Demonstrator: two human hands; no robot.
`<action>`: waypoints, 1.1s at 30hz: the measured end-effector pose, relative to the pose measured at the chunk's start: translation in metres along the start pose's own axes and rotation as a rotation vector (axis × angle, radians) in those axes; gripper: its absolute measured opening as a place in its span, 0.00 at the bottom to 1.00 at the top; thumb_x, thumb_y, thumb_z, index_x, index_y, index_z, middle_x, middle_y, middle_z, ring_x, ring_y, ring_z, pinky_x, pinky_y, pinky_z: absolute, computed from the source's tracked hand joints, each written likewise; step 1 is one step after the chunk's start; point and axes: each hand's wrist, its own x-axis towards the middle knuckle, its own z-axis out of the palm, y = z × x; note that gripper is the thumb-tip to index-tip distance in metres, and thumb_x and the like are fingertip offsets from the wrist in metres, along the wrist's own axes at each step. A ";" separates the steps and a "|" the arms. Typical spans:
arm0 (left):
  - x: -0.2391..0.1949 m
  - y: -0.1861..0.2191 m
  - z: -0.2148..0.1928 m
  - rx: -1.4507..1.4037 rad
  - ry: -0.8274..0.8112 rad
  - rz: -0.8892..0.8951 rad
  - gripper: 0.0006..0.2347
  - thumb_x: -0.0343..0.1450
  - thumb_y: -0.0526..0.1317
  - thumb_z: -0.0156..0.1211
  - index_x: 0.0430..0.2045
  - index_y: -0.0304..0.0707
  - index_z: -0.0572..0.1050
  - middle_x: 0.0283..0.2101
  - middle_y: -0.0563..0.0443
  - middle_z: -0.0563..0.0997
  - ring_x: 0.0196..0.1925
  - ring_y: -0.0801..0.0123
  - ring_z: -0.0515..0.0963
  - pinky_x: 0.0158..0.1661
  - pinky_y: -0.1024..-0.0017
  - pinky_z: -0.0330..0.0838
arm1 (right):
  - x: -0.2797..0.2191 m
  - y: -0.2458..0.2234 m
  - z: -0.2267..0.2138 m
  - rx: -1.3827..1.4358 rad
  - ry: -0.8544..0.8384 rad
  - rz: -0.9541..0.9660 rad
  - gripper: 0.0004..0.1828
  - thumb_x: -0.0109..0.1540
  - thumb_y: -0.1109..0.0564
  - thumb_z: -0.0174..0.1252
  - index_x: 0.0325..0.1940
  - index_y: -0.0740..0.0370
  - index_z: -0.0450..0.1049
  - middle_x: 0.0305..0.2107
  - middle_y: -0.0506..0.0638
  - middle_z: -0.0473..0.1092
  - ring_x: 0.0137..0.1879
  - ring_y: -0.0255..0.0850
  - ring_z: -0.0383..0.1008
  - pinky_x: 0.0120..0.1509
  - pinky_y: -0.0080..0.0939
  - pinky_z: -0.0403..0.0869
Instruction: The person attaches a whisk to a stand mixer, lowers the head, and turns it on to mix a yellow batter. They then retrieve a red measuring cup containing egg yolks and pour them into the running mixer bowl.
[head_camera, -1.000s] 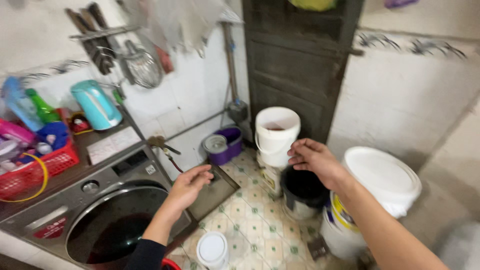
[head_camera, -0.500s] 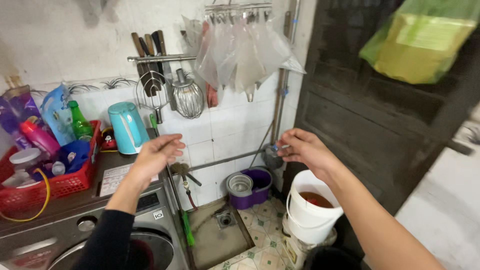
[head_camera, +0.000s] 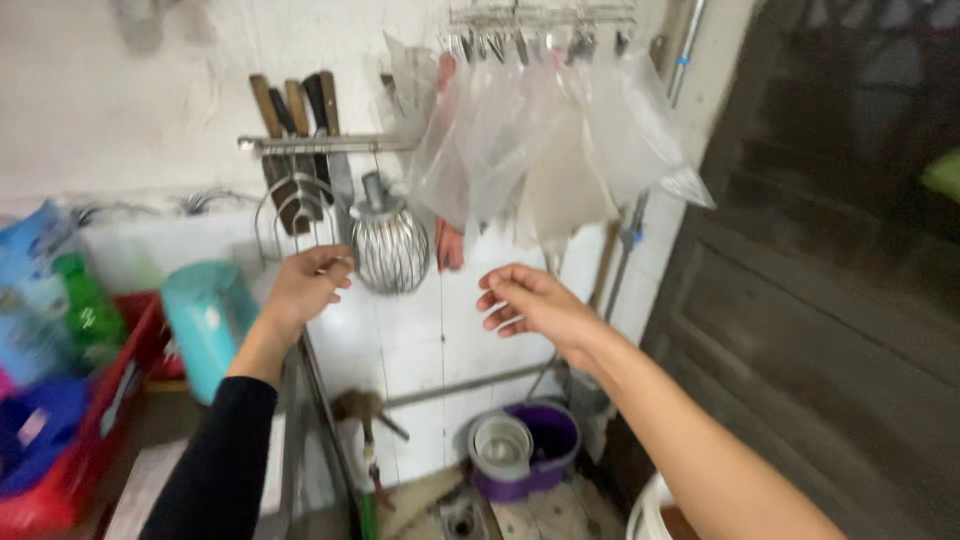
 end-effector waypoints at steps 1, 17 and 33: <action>0.031 -0.015 0.009 0.005 0.010 -0.022 0.18 0.71 0.40 0.61 0.54 0.30 0.76 0.39 0.52 0.82 0.36 0.72 0.80 0.35 0.72 0.75 | 0.025 0.003 -0.002 0.007 -0.017 0.010 0.16 0.69 0.46 0.49 0.52 0.58 0.72 0.40 0.47 0.75 0.42 0.35 0.77 0.46 0.38 0.76; 0.335 -0.128 0.086 0.480 0.349 -0.216 0.27 0.64 0.56 0.69 0.45 0.29 0.77 0.48 0.32 0.81 0.53 0.42 0.79 0.52 0.53 0.72 | 0.231 0.063 -0.041 -0.074 -0.051 0.114 0.18 0.68 0.44 0.51 0.51 0.58 0.74 0.39 0.45 0.76 0.43 0.34 0.77 0.49 0.35 0.75; 0.232 -0.095 0.045 0.285 0.193 0.060 0.23 0.67 0.56 0.70 0.38 0.29 0.81 0.28 0.41 0.81 0.28 0.60 0.79 0.31 0.65 0.70 | 0.199 0.100 -0.051 -0.099 0.027 0.264 0.17 0.68 0.45 0.51 0.51 0.58 0.75 0.40 0.45 0.76 0.44 0.33 0.77 0.49 0.37 0.76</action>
